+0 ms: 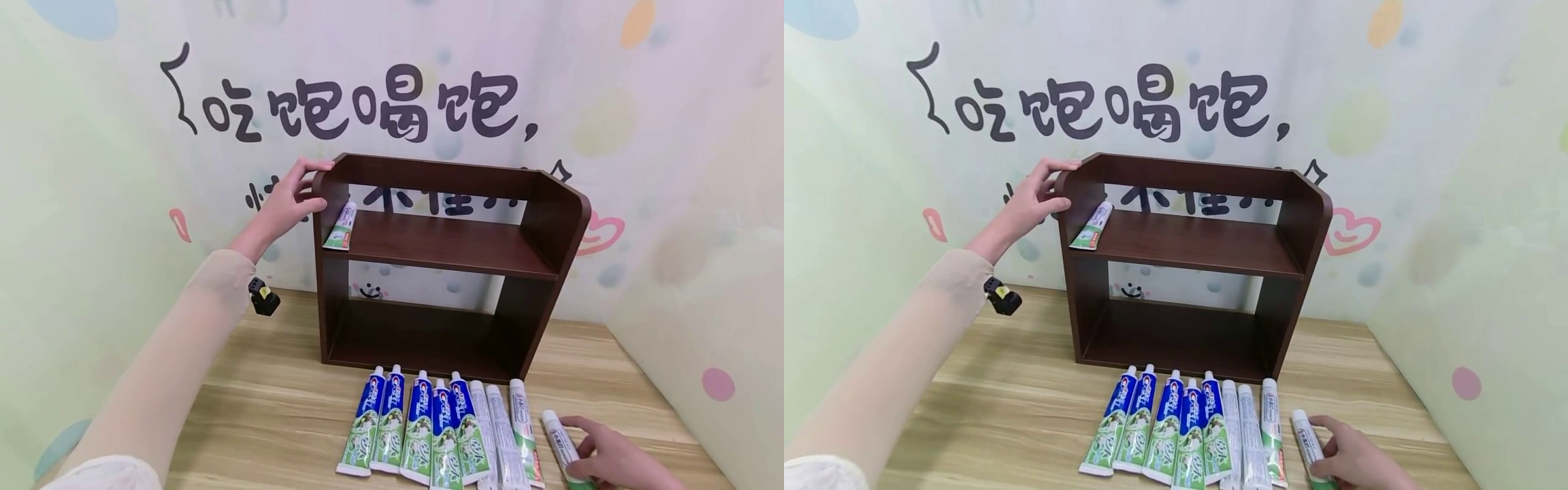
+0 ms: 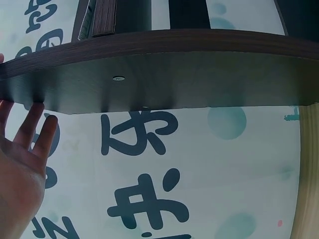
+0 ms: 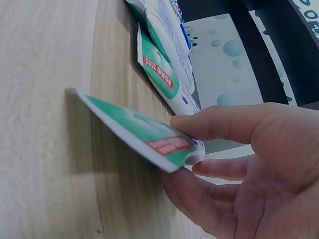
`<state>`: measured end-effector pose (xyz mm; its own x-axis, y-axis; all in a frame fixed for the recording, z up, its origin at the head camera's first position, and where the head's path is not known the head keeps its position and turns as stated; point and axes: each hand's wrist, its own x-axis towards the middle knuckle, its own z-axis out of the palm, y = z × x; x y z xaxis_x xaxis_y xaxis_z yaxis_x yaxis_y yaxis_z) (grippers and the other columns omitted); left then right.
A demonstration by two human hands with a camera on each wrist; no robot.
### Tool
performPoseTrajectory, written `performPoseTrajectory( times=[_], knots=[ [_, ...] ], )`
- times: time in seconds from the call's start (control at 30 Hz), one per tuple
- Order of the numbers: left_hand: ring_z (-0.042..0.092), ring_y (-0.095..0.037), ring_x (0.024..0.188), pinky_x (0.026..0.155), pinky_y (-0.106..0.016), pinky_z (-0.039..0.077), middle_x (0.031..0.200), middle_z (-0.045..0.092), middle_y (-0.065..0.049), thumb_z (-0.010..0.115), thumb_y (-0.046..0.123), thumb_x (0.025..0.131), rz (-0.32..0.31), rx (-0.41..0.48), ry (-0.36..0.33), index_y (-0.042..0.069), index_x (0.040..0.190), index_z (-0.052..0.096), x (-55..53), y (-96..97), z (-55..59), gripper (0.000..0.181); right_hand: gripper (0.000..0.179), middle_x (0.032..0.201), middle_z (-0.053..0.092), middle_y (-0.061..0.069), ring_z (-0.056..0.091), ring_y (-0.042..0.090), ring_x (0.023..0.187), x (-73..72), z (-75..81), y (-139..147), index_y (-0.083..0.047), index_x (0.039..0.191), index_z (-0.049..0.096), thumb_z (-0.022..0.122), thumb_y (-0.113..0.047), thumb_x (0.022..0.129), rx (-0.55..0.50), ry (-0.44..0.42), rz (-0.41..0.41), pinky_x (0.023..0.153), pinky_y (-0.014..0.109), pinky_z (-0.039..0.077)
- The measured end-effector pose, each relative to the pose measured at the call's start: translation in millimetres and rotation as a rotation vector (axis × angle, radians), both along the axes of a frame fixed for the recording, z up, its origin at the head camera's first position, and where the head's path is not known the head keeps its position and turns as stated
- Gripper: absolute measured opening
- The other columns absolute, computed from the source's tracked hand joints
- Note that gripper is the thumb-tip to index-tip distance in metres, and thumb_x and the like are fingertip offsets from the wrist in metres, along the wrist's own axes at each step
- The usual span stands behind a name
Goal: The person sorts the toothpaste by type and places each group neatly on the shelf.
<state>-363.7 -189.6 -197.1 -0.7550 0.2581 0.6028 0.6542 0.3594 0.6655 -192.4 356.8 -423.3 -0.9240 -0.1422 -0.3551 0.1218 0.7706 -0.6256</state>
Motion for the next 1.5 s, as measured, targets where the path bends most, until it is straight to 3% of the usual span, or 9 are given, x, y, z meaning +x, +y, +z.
performPoseTrajectory(
  times=[0.23,0.4,0.77,0.93,1.1,1.5],
  knots=[
    [0.045,-0.034,0.139,0.105,-0.052,0.046,0.155,0.041,0.001,0.057,0.003,0.092,-0.005,0.004,0.007,0.013,0.140,0.043,0.5,-0.3,0.0,0.051,0.078,0.096,0.062,0.009,0.058,0.021,0.079,-0.8,0.7,0.4,0.001,0.147,0.035,0.075,-0.022,0.085,-0.053,-0.035,-0.017,0.067,0.036,0.052],
    [0.045,-0.034,0.139,0.104,-0.046,0.047,0.154,0.042,0.002,0.057,0.006,0.092,-0.009,0.001,0.012,0.012,0.140,0.043,0.5,-1.1,-0.2,0.050,0.078,0.094,0.063,0.011,0.061,0.022,0.074,-3.4,3.6,4.2,0.009,0.147,0.026,0.070,-0.016,0.088,-0.156,0.008,0.078,0.060,0.037,0.056],
    [0.045,-0.035,0.138,0.105,-0.039,0.046,0.154,0.042,0.000,0.058,0.005,0.092,-0.015,0.005,0.021,0.010,0.140,0.042,-2.7,-1.3,-1.0,0.051,0.084,0.096,0.061,0.013,0.068,0.024,0.077,-1.8,26.7,-9.8,0.005,0.151,0.018,0.070,-0.013,0.088,-0.259,0.113,0.124,0.054,0.040,0.058],
    [0.043,-0.039,0.140,0.112,-0.053,0.040,0.155,0.040,-0.005,0.061,0.008,0.091,-0.016,0.004,0.002,0.008,0.141,0.041,10.3,2.8,5.0,0.054,0.085,0.099,0.060,0.016,0.070,0.021,0.079,-2.4,38.8,-25.5,0.000,0.153,0.018,0.071,-0.014,0.088,-0.288,0.167,0.136,0.054,0.040,0.058],
    [0.042,-0.042,0.139,0.112,-0.056,0.038,0.156,0.038,-0.010,0.063,0.007,0.091,-0.020,-0.008,-0.011,0.005,0.141,0.040,26.4,7.5,12.8,0.056,0.083,0.099,0.059,0.017,0.071,0.015,0.077,-2.5,50.8,-41.5,-0.004,0.154,0.020,0.070,-0.015,0.089,-0.309,0.239,0.174,0.054,0.039,0.058],
    [0.046,-0.042,0.136,0.108,-0.054,0.043,0.156,0.040,-0.009,0.067,0.006,0.089,-0.020,-0.007,-0.015,0.003,0.139,0.040,28.7,7.3,13.0,0.057,0.081,0.103,0.059,0.020,0.071,0.017,0.076,-12.5,94.5,-79.7,-0.015,0.155,0.023,0.070,-0.012,0.089,-0.316,0.332,0.215,0.054,0.038,0.058]
  ],
)
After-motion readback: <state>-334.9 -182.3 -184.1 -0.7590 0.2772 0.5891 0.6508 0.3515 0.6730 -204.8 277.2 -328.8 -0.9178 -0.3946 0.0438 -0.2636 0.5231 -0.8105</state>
